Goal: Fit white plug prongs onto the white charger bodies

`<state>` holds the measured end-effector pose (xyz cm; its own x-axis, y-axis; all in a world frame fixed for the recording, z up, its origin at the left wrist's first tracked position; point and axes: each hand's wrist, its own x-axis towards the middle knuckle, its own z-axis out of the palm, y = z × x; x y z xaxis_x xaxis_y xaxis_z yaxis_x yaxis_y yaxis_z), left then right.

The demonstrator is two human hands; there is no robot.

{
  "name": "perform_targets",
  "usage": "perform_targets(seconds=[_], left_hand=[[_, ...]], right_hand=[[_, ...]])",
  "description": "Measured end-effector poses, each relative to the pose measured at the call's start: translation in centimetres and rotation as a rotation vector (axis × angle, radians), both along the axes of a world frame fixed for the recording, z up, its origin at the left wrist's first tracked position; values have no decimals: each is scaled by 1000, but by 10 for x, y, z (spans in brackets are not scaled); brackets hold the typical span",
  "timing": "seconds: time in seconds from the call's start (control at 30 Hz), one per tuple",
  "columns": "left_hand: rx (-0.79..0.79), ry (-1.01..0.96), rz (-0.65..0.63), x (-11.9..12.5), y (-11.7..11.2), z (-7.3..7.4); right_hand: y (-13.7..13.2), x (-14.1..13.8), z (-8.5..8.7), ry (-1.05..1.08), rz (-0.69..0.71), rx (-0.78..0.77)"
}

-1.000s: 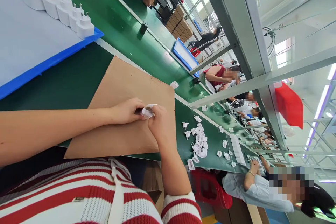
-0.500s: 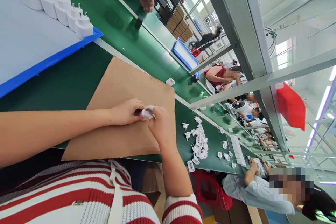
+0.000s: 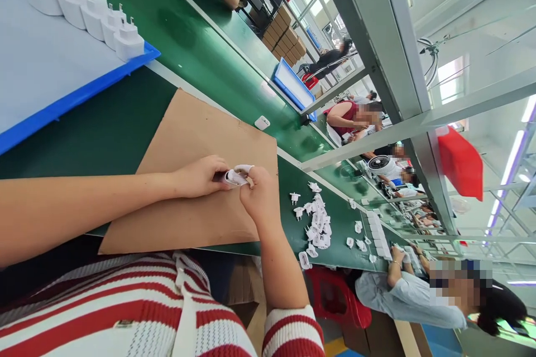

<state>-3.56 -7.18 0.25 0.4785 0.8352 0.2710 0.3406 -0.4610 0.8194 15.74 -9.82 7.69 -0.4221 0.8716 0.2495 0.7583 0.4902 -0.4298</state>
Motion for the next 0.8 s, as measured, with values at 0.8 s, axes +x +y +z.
perform_targets(seconds=[0.8], left_hand=[[11,84,114,-11,-30,6]], right_hand=[[-10,74,-52,376,-551,50]])
